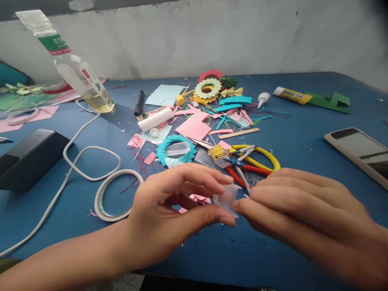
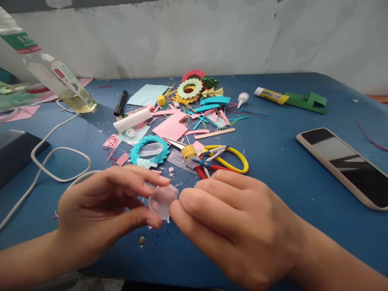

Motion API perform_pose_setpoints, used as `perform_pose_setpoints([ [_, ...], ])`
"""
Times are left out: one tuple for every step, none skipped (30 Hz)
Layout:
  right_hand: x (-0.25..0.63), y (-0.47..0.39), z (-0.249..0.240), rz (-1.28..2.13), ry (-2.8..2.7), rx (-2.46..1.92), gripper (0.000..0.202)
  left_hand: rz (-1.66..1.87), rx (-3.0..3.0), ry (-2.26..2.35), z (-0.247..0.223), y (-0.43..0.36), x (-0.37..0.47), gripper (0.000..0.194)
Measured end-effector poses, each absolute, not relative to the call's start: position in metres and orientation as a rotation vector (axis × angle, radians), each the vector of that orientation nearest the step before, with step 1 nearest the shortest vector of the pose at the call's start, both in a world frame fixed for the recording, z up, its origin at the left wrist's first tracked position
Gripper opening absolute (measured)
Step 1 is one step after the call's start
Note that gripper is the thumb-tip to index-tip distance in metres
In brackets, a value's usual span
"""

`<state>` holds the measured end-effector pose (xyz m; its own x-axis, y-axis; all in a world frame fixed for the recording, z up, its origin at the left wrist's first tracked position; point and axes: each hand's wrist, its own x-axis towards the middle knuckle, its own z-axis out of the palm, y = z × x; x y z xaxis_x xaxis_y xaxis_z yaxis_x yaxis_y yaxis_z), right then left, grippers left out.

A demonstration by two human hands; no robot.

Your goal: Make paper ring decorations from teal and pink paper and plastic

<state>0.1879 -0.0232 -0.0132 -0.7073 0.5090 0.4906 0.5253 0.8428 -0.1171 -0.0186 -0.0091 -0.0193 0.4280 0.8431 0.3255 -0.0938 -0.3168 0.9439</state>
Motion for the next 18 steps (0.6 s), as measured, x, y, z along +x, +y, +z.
perform_pose_setpoints([
  [0.1885,-0.0205,-0.0126,-0.031,-2.533,-0.704,0.022,1.098,1.613,0.666,-0.0193,-0.0089,-0.0182,0.028],
  [0.1888,-0.0179,-0.0119,-0.017,-2.547,-0.673,0.018,1.102,1.614,0.665,-0.0193,-0.0086,-0.0179,0.028],
  [0.1889,-0.0159,-0.0111,0.000,-2.543,-0.667,0.016,1.110,1.616,0.667,-0.0193,-0.0083,-0.0175,0.028],
  [0.1886,-0.0145,-0.0101,0.018,-2.524,-0.688,0.015,1.121,1.620,0.673,-0.0193,-0.0081,-0.0173,0.028],
  [0.1880,-0.0139,-0.0089,0.028,-2.491,-0.716,0.014,1.132,1.623,0.680,-0.0193,-0.0078,-0.0172,0.029],
  [0.1870,-0.0140,-0.0076,0.029,-2.450,-0.741,0.013,1.141,1.627,0.687,-0.0194,-0.0077,-0.0173,0.030],
  [0.1858,-0.0146,-0.0063,0.020,-2.400,-0.756,0.013,1.148,1.630,0.692,-0.0193,-0.0076,-0.0175,0.031],
  [0.1844,-0.0154,-0.0050,0.001,-2.346,-0.756,0.014,1.150,1.632,0.693,-0.0193,-0.0076,-0.0178,0.032],
  [0.1831,-0.0164,-0.0039,-0.019,-2.292,-0.757,0.015,1.152,1.635,0.689,-0.0192,-0.0077,-0.0181,0.032],
  [0.1820,-0.0174,-0.0031,-0.035,-2.246,-0.761,0.018,1.151,1.636,0.685,-0.0190,-0.0078,-0.0184,0.032],
  [0.1812,-0.0183,-0.0030,-0.036,-2.216,-0.770,0.020,1.151,1.636,0.680,-0.0188,-0.0080,-0.0186,0.032],
  [0.1808,-0.0192,-0.0034,-0.022,-2.205,-0.792,0.022,1.151,1.635,0.676,-0.0185,-0.0081,-0.0187,0.032],
  [0.1809,-0.0199,-0.0044,0.005,-2.210,-0.824,0.024,1.152,1.632,0.675,-0.0183,-0.0081,-0.0187,0.032],
  [0.1813,-0.0206,-0.0058,0.041,-2.214,-0.867,0.024,1.151,1.625,0.677,-0.0181,-0.0081,-0.0186,0.032],
  [0.1821,-0.0213,-0.0075,0.078,-2.216,-0.909,0.023,1.147,1.612,0.679,-0.0179,-0.0079,-0.0184,0.031],
  [0.1831,-0.0220,-0.0091,0.117,-2.210,-0.951,0.022,1.134,1.591,0.684,-0.0176,-0.0076,-0.0181,0.031],
  [0.1841,-0.0226,-0.0104,0.149,-2.184,-0.987,0.021,1.119,1.563,0.688,-0.0174,-0.0073,-0.0179,0.030],
  [0.1851,-0.0232,-0.0111,0.174,-2.154,-1.009,0.020,1.100,1.528,0.693,-0.0171,-0.0070,-0.0177,0.029],
])
